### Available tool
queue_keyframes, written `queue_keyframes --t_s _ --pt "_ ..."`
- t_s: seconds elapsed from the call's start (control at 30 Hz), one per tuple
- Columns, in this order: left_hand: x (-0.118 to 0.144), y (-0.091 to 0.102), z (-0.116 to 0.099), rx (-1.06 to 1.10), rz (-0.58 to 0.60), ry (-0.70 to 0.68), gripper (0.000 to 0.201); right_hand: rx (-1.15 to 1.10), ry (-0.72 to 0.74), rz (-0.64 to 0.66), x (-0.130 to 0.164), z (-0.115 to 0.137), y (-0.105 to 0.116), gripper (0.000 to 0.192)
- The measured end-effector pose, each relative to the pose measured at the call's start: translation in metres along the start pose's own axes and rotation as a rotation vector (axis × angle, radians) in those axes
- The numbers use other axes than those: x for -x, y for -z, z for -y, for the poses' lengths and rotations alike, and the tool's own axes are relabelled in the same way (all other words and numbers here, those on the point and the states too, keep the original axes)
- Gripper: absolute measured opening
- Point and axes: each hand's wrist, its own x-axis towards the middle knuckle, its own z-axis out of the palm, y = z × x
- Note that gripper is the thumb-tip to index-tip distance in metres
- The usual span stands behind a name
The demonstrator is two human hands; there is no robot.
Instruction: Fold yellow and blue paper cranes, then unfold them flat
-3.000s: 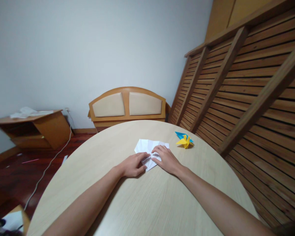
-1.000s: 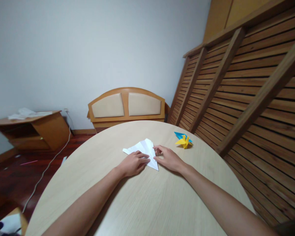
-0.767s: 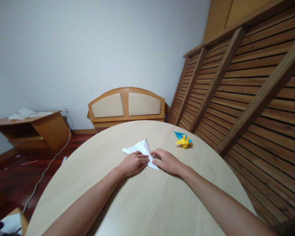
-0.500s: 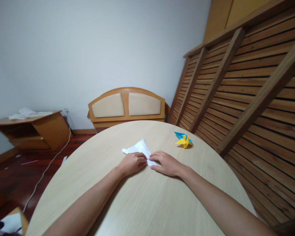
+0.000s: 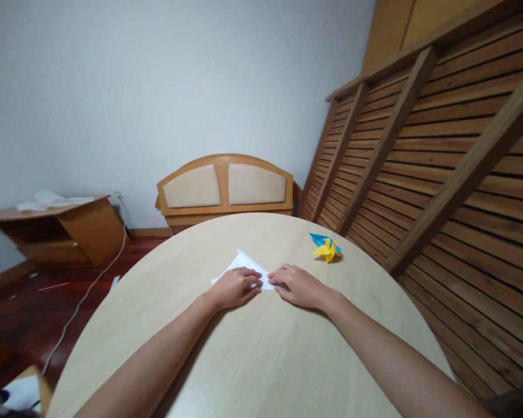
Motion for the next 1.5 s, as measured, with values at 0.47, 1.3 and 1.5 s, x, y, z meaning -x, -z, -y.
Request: queue_keyframes --t_s 0.47,1.3,1.5 --pt "-0.001 0.004 -0.005 -0.016 0.003 0.001 0.025 0.114 -0.571 -0.118 -0.003 0.005 0.0 0.031" --pt "-0.003 0.004 -0.005 -0.137 -0.094 -0.046 0.014 -0.142 -0.304 -0.155 -0.007 0.011 -0.005 0.013" --pt "-0.004 0.004 -0.007 -0.181 -0.029 -0.048 0.011 -0.078 -0.216 -0.112 -0.005 0.012 -0.003 0.009"
